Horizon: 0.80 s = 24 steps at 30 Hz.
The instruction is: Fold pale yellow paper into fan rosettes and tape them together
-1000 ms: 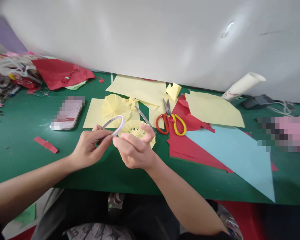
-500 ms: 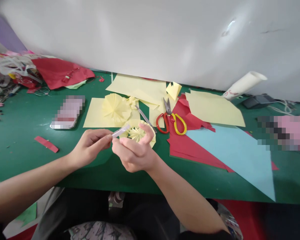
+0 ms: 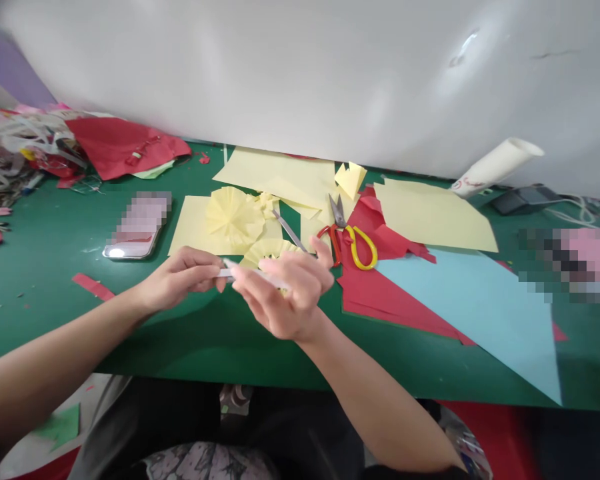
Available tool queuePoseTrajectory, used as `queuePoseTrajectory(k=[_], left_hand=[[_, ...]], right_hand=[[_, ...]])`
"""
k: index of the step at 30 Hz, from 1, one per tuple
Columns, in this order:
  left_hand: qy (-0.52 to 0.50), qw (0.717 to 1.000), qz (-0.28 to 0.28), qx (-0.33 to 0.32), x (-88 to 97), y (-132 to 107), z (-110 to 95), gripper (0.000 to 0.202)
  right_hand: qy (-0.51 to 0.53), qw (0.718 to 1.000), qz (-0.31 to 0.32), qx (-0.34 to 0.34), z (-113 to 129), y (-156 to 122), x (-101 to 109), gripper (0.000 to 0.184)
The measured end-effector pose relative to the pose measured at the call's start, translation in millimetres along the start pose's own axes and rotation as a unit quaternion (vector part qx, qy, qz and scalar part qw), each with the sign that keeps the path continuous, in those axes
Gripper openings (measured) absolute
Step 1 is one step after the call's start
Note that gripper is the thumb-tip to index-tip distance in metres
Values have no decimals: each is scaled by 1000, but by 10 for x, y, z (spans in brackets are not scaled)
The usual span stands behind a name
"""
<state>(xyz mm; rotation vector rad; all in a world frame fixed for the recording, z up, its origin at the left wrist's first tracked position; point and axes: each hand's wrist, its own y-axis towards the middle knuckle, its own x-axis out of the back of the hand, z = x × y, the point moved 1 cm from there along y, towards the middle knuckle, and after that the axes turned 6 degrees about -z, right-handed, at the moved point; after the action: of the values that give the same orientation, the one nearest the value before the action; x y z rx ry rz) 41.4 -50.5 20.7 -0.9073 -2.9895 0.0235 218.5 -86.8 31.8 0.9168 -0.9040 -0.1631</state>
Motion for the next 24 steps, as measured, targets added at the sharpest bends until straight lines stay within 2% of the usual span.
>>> queuePoseTrajectory(k=[2, 3, 5, 8, 10, 11, 13, 15, 17, 19, 20, 22, 24], left_hand=[[72, 997, 28, -19, 59, -8, -11, 25], [97, 994, 40, -31, 96, -13, -22, 25], [99, 991, 67, -53, 180, -24, -53, 25], [89, 989, 62, -105, 315, -39, -126, 33], [159, 981, 32, -105, 376, -37, -174, 38], [242, 966, 15, -85, 392, -30, -192, 38], [390, 918, -30, -68, 404, -7, -225, 38], [438, 898, -31, 3, 406, 22, -228, 35], [439, 891, -95, 71, 441, 48, -221, 32], [409, 887, -180, 121, 509, 65, -208, 28], [372, 897, -191, 144, 546, 71, -197, 26], [259, 937, -130, 197, 605, 81, -165, 26], [218, 950, -86, 205, 654, 88, -138, 27]], right_hand=[[-58, 984, -159, 56, -25, 25, 13, 33], [-65, 977, -196, 56, -38, 44, 3, 35], [-59, 978, -200, 29, -58, 88, -33, 36], [-27, 985, -168, -8, -75, 133, -76, 36], [21, 989, -145, -31, -92, 139, -97, 34], [57, 989, -130, -51, -107, 138, -109, 33], [141, 978, -99, -120, -152, 132, -138, 30], [221, 946, -82, -223, -215, 127, -174, 25], [288, 898, -83, -324, -275, 130, -208, 20], [361, 850, -69, -378, -310, 143, -236, 17], [390, 830, -59, -395, -318, 150, -246, 16], [422, 806, -40, -413, -316, 159, -258, 15], [424, 807, -24, -410, -305, 161, -259, 15]])
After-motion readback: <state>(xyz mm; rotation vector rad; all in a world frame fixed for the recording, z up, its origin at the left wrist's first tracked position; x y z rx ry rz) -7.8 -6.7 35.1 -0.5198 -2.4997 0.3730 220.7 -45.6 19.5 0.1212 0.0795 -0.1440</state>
